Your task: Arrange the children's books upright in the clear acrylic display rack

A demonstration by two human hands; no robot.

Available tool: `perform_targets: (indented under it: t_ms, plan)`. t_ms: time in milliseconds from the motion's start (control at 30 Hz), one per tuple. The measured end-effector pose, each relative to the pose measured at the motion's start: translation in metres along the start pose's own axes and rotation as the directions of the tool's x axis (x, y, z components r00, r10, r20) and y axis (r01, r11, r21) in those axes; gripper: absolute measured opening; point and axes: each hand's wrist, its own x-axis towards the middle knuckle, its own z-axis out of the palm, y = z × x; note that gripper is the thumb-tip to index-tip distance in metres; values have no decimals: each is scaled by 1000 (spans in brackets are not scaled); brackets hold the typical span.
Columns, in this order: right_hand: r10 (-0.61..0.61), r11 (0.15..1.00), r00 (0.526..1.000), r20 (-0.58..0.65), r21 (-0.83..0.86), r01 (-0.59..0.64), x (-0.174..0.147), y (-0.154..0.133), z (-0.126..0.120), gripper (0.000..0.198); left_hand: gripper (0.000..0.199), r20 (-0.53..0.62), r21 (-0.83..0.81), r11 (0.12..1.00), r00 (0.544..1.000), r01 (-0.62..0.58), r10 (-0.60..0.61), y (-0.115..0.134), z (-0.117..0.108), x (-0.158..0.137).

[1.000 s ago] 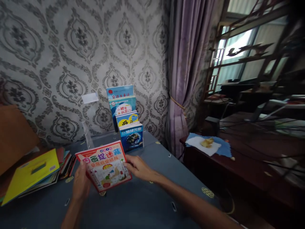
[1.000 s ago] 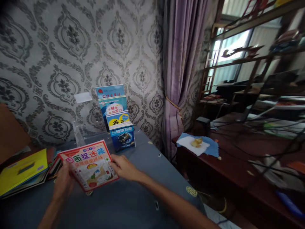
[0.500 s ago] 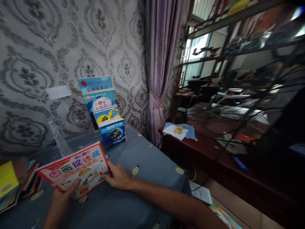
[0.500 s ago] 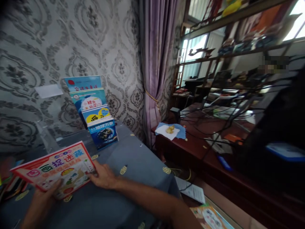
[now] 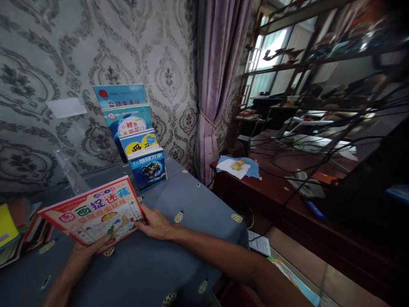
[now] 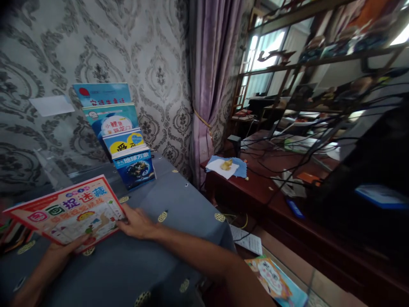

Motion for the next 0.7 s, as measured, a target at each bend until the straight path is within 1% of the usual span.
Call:
perform_targets:
  t_ms: [100, 233, 333, 433, 533, 700]
  plan:
    - [-3, 999, 1000, -8, 51, 4, 0, 2, 2, 36, 55, 50, -12, 999, 998, 33, -32, 11, 4, -7]
    - [-27, 994, 999, -35, 106, 30, 1, 9, 7, 37, 67, 59, -110, 994, 998, 6, 0, 20, 10, -14]
    - [-41, 990, 998, -42, 130, 47, 2, 13, 9, 37, 75, 83, -164, 986, 996, -20, 34, 18, 11, -13]
    - [-57, 983, 996, -62, 169, 66, 2, 16, 12, 33, 75, 135, -198, 979, 988, -48, 76, 14, 10, -9]
    - [-63, 969, 995, -72, 236, 78, 2, 19, 14, 31, 75, 178, -219, 974, 980, -53, 93, 11, 10, -8]
    - [-84, 931, 994, -70, 350, 104, 2, 27, 15, 35, 71, 150, -296, 953, 982, -69, 118, 9, 16, -10]
